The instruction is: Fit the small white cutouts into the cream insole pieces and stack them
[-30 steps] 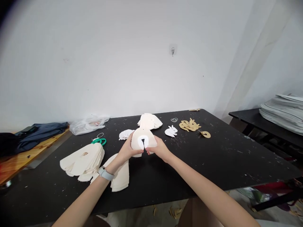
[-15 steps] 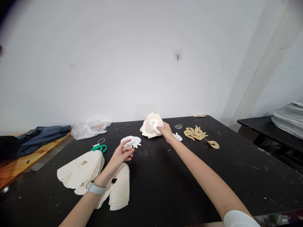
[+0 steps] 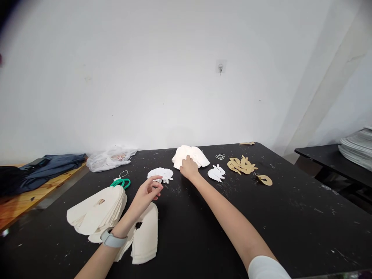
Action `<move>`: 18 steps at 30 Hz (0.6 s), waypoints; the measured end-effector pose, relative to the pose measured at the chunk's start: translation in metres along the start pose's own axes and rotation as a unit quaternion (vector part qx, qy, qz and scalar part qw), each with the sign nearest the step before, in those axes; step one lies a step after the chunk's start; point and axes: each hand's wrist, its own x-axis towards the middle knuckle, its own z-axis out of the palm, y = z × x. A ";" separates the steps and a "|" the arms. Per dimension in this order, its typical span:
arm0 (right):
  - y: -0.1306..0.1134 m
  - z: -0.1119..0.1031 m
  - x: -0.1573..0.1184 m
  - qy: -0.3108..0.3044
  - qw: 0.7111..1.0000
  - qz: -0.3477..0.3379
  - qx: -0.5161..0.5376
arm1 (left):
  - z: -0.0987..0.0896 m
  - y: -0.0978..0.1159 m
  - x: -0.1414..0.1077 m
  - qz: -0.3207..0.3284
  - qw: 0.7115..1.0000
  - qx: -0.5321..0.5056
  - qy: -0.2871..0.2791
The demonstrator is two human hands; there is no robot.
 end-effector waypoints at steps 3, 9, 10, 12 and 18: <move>0.018 -0.012 0.003 0.033 0.999 0.001 -0.011 | -0.003 0.002 0.000 0.007 1.000 -0.003 0.007; 0.071 -0.041 0.041 0.063 0.991 0.118 0.009 | -0.005 0.000 0.000 0.015 1.000 -0.002 0.011; 0.079 -0.042 0.047 0.054 0.990 0.125 0.019 | -0.005 -0.001 0.000 0.016 1.000 0.000 0.014; 0.092 -0.043 0.056 0.039 0.990 0.129 0.040 | -0.006 -0.002 0.001 0.019 1.000 0.005 0.018; 0.108 -0.039 0.072 0.025 0.992 0.104 0.070 | -0.011 -0.001 0.001 0.034 0.999 0.018 0.027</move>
